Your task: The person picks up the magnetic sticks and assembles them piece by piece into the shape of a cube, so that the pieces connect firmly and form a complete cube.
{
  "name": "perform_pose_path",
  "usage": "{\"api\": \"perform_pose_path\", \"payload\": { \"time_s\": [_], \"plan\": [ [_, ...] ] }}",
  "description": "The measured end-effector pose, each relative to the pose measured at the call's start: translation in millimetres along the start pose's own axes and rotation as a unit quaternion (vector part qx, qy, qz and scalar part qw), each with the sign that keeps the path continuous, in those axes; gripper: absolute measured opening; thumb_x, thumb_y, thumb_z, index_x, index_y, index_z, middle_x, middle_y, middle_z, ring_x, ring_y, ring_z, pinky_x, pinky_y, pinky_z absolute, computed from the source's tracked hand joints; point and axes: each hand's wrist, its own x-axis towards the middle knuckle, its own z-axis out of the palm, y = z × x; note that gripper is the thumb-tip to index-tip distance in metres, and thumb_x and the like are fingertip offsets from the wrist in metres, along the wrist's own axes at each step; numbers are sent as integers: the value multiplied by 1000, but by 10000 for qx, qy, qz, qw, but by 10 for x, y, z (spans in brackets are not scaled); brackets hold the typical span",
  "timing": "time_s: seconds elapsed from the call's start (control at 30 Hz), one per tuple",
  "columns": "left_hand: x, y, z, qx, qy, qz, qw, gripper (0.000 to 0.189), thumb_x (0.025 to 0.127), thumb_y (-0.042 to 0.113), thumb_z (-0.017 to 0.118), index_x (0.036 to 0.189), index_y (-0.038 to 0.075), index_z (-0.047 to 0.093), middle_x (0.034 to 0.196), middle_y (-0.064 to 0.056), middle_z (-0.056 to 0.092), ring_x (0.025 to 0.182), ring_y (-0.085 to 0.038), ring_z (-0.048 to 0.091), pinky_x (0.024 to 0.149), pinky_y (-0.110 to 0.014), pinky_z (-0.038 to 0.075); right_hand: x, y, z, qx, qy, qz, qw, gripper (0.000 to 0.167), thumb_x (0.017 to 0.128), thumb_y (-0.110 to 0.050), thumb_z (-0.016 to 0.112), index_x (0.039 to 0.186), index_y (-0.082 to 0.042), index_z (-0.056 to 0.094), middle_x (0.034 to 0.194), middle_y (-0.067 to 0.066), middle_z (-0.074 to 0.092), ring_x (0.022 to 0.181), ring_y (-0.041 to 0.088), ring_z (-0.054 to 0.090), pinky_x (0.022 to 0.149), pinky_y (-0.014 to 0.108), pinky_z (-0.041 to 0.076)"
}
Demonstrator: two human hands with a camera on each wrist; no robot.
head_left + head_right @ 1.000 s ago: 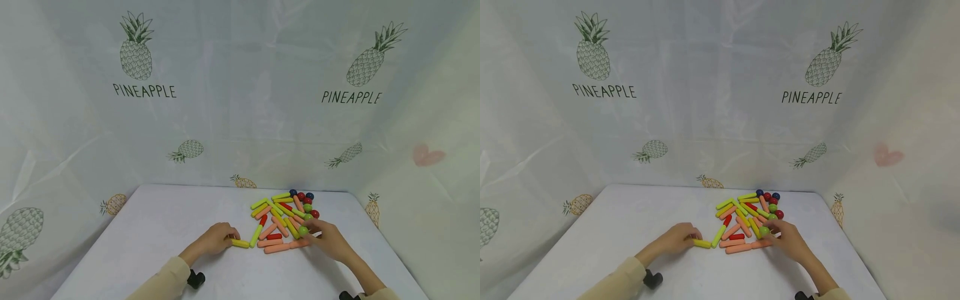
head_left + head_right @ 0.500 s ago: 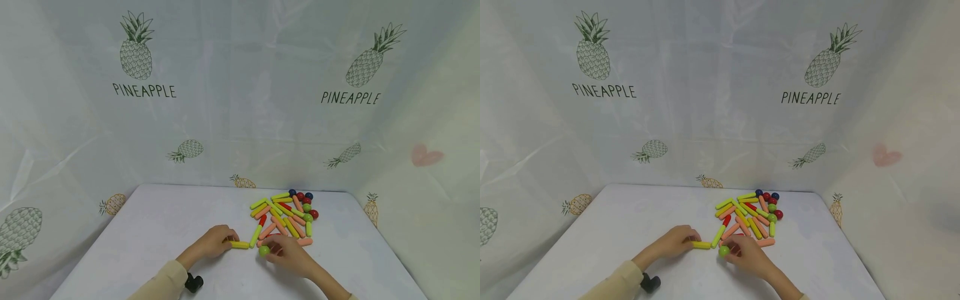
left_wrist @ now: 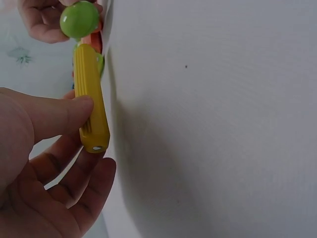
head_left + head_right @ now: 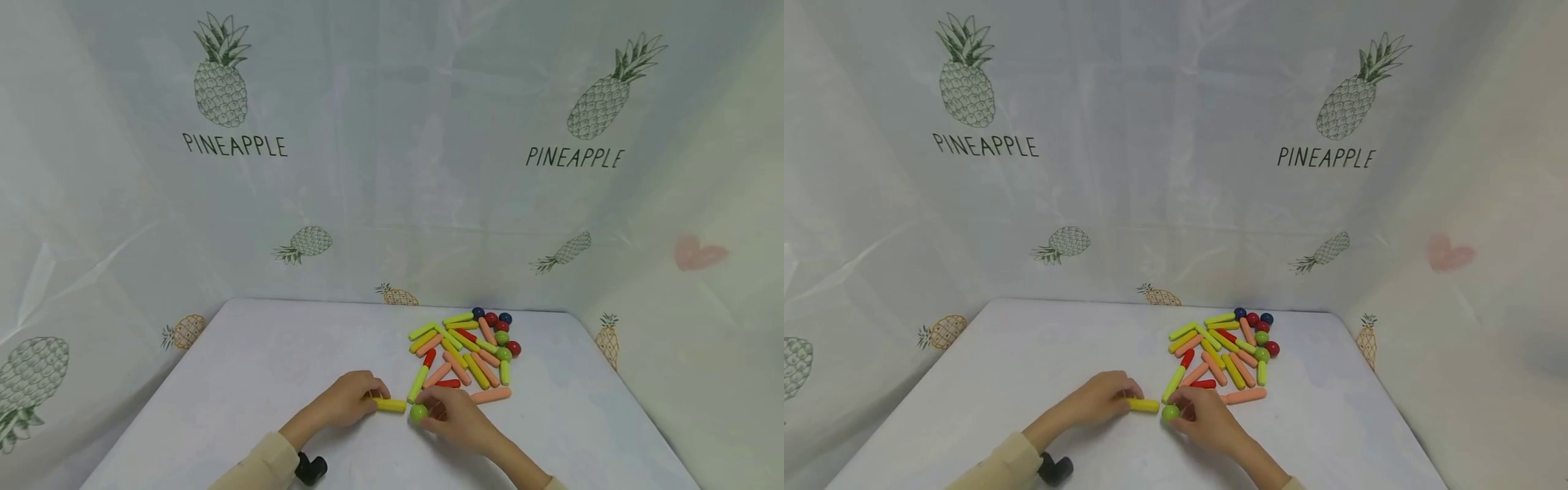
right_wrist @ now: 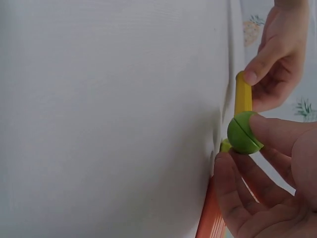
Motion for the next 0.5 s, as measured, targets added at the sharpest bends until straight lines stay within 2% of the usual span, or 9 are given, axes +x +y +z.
{"api": "perform_pose_path", "payload": {
  "time_s": [0.2,0.5],
  "plan": [
    [-59,45,-8,-60,-19,93,9999,22,89,9,68,104,24,70,89,12,60,84,-3,52,79,-29,45,11,34,25,-74,-9,12,10000,27,87,-21,75,113,-15,67,95,-8,65,80,7,60,71,23,52],
    [-91,37,15,6,-41,195,9998,21,90,11,68,106,25,70,90,15,58,84,-3,53,79,-29,45,14,50,43,-181,39,31,9998,28,87,-22,75,113,-15,68,91,-8,64,79,7,59,70,22,51]
  ]
}}
